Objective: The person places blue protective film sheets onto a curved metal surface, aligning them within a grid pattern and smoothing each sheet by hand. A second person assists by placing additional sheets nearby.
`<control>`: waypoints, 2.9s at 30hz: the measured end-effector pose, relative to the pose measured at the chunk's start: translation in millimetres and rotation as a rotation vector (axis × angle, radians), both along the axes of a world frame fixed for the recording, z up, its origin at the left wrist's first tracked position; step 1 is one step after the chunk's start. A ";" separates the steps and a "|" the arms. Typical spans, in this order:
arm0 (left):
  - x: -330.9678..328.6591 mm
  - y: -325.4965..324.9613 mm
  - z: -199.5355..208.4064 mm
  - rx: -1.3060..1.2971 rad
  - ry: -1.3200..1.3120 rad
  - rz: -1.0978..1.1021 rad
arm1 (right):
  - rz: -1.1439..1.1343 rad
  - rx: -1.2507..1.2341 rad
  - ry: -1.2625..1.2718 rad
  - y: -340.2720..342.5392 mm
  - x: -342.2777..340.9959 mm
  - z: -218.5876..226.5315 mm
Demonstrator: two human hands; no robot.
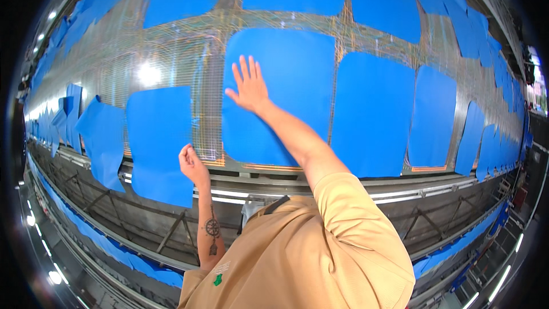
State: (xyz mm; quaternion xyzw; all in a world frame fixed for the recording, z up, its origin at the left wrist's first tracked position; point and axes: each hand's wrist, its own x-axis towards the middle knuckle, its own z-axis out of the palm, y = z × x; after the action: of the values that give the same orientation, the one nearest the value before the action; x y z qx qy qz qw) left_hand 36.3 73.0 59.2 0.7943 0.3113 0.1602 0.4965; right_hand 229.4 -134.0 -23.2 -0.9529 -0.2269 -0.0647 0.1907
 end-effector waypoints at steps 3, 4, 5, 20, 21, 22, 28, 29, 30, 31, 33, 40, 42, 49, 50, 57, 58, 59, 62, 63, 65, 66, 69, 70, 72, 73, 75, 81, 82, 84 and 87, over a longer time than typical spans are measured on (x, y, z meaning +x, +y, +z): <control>37.6 -11.7 -0.1 0.183 -0.121 -0.148 | 0.250 -0.042 0.154 41.7 -86.0 21.7; 59.1 -27.4 4.7 0.215 -0.137 -0.250 | 0.317 -0.052 0.110 42.3 -130.9 15.7; 73.1 -40.1 8.7 0.253 -0.142 -0.329 | 0.373 0.088 0.254 42.9 -169.1 26.2; -26.4 -115.8 -43.2 0.701 0.144 -0.799 | -0.975 0.042 0.108 -379.4 -385.7 82.7; -38.4 -115.3 -45.1 0.716 0.162 -0.775 | -1.072 0.046 0.103 -406.3 -393.2 70.8; -48.2 -119.9 -48.8 0.723 0.184 -0.762 | -1.137 0.022 0.102 -433.1 -401.5 53.6; -112.7 -170.5 -79.2 0.864 0.511 -0.627 | -1.336 0.165 0.182 -527.1 -396.2 0.7; -121.0 -206.4 -68.1 0.738 0.472 -0.656 | -1.339 0.204 0.227 -541.8 -395.6 -3.2; -128.7 -248.2 -59.4 0.611 0.432 -0.684 | -1.347 0.242 0.273 -556.8 -400.8 -4.9; -139.2 -275.0 -43.4 0.510 0.401 -0.707 | -1.357 0.305 0.337 -553.8 -408.5 -7.4; -163.6 -322.7 -67.1 0.397 0.215 -0.652 | -1.285 0.376 0.431 -555.0 -393.2 12.6; -132.6 -449.9 -62.1 -0.306 0.474 -0.230 | -1.092 0.958 0.681 -589.8 -390.3 0.7; -121.7 -455.1 -58.4 -0.282 0.567 -0.239 | -1.100 1.082 0.792 -590.3 -375.6 12.0; -130.1 -475.9 -60.3 -0.539 0.446 -0.236 | -1.068 0.926 1.076 -618.4 -343.8 34.5; -131.9 -477.5 -58.7 -0.543 0.416 -0.245 | -1.025 0.967 1.117 -618.8 -340.7 35.8; -110.7 -455.8 12.9 -0.244 0.266 -0.456 | -0.628 0.977 0.895 -648.0 -310.5 125.6; -103.5 -469.1 64.8 -0.220 0.184 -0.464 | -0.581 0.984 1.075 -667.2 -310.4 137.2; -107.8 -465.1 83.3 -0.325 0.184 -0.434 | -0.518 0.975 1.268 -681.2 -309.8 145.1; -120.6 -462.2 108.6 -0.747 0.270 -0.279 | -0.367 1.548 1.459 -700.8 -302.3 106.3; -126.3 -458.8 99.2 -0.741 0.287 -0.293 | -0.396 1.626 1.489 -700.8 -287.8 87.5; -148.4 -446.7 63.9 -0.725 0.325 -0.322 | -0.460 1.788 1.544 -690.6 -246.7 56.4; -162.6 -439.3 49.9 -0.672 0.347 -0.391 | -0.601 1.684 1.495 -670.3 -222.8 57.1; -174.7 -427.0 43.4 -0.396 0.539 -0.638 | -0.453 1.665 1.532 -668.6 -163.9 34.4; -182.4 -424.6 33.2 -0.455 0.550 -0.619 | -0.510 1.542 1.510 -661.5 -145.2 31.4; -187.4 -430.1 27.5 -0.571 0.558 -0.542 | -0.618 1.302 1.439 -649.9 -113.4 37.2; -190.1 -434.0 22.9 -0.634 0.556 -0.500 | -0.625 1.180 1.372 -643.2 -103.3 39.1; -198.1 -436.1 5.6 -0.667 0.555 -0.453 | -0.639 0.950 1.226 -634.0 -93.5 45.0; -205.8 -454.6 7.3 -0.865 0.499 -0.374 | -0.489 0.638 0.771 -670.0 -128.2 129.7; -207.3 -454.9 0.1 -0.877 0.509 -0.425 | -0.496 0.683 0.712 -683.9 -137.0 134.5; -192.2 -462.5 8.1 -0.882 0.536 -0.464 | -0.506 0.774 0.591 -709.7 -149.3 138.9; -182.9 -465.0 -1.4 -0.824 0.503 -0.535 | -0.540 0.806 0.534 -731.4 -145.2 145.5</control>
State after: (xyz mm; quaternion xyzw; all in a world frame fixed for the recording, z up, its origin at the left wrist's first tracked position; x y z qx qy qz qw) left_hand -146.6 -391.9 57.8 0.5992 0.2447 -0.3015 0.7001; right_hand 84.2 -865.5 122.3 -0.8120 0.1244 0.0510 0.5679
